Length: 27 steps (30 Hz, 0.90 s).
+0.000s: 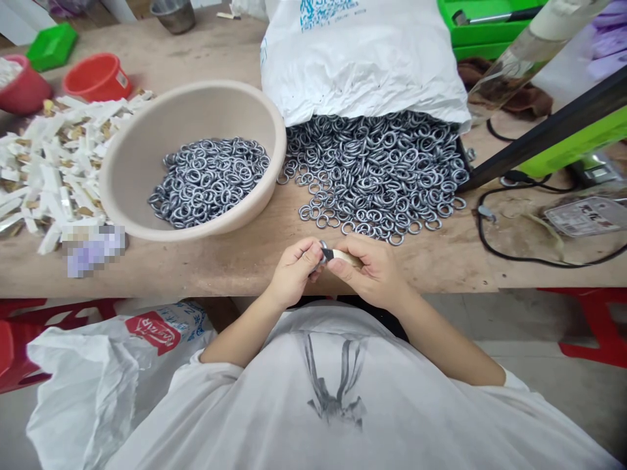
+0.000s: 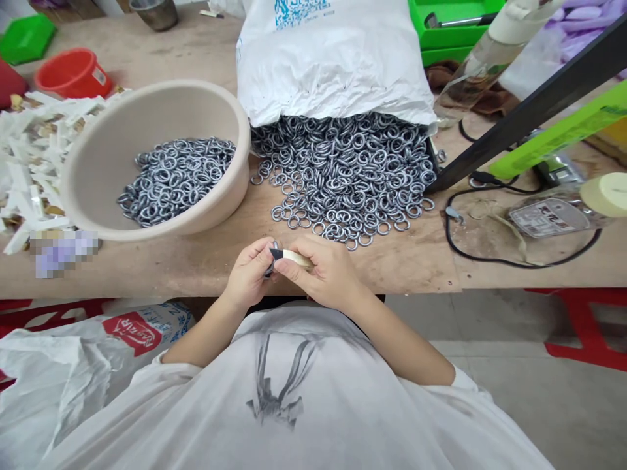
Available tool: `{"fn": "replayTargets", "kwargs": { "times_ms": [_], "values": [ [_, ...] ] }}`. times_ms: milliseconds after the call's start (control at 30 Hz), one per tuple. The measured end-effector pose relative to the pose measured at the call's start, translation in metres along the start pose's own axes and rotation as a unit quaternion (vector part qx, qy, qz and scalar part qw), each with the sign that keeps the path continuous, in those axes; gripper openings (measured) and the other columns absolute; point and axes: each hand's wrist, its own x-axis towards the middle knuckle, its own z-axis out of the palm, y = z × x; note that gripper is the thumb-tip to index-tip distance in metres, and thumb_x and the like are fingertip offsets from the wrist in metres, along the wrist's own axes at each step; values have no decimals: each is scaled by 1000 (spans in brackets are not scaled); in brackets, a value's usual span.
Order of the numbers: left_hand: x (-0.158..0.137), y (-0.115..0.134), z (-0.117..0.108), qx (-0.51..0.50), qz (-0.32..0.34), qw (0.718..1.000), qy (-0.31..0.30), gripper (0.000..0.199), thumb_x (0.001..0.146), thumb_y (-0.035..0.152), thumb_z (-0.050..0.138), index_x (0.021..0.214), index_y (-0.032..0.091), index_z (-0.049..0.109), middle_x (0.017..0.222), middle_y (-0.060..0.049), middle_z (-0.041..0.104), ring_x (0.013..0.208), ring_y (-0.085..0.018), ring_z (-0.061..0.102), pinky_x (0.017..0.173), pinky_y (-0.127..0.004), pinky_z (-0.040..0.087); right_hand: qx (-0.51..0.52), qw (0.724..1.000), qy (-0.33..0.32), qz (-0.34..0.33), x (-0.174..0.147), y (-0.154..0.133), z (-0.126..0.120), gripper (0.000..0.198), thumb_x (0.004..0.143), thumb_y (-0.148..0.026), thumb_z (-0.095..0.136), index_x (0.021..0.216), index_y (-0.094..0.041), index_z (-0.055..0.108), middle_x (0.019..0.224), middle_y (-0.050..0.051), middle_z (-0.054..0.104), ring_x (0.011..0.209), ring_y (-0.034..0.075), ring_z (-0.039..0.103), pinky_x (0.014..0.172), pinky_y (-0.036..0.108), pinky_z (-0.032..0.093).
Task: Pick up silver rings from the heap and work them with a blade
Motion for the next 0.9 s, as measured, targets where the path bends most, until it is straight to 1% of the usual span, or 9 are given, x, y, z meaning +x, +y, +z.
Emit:
{"fn": "replayTargets", "kwargs": {
  "times_ms": [300, 500, 700, 900],
  "values": [
    [-2, 3, 2, -6, -4, 1000, -3, 49, 75, 61, 75, 68, 17, 54, 58, 5, 42, 48, -6, 34, 44, -19, 31, -29, 999, -10, -17, 0, 0, -2, 35, 97, -43, 57, 71, -20, 56, 64, -3, 47, 61, 12, 44, 59, 27, 31],
    [-1, 1, 2, 3, -9, 1000, 11, 49, 76, 60, 74, 68, 17, 54, 57, 4, 42, 48, -7, 34, 44, -20, 31, -34, 999, -23, -17, -1, -3, -5, 34, 96, -40, 58, 68, -20, 56, 61, -4, 47, 59, 11, 42, 58, 28, 29],
    [-1, 2, 2, 2, -4, 1000, -4, 48, 79, 59, 72, 68, 16, 55, 56, 5, 41, 49, -7, 33, 45, -20, 30, -34, 999, -8, -27, -1, -4, -6, 32, 96, -38, 59, 70, -20, 58, 62, -3, 49, 59, 11, 43, 58, 27, 31],
    [0, 1, 0, 7, 2, 1000, -11, 48, 78, 60, 72, 68, 16, 56, 59, 4, 43, 49, -7, 34, 45, -20, 30, -28, 999, -23, -32, 0, -7, -6, 37, 96, -38, 58, 65, -18, 54, 58, -4, 44, 56, 10, 41, 55, 26, 28]
  ]
}}
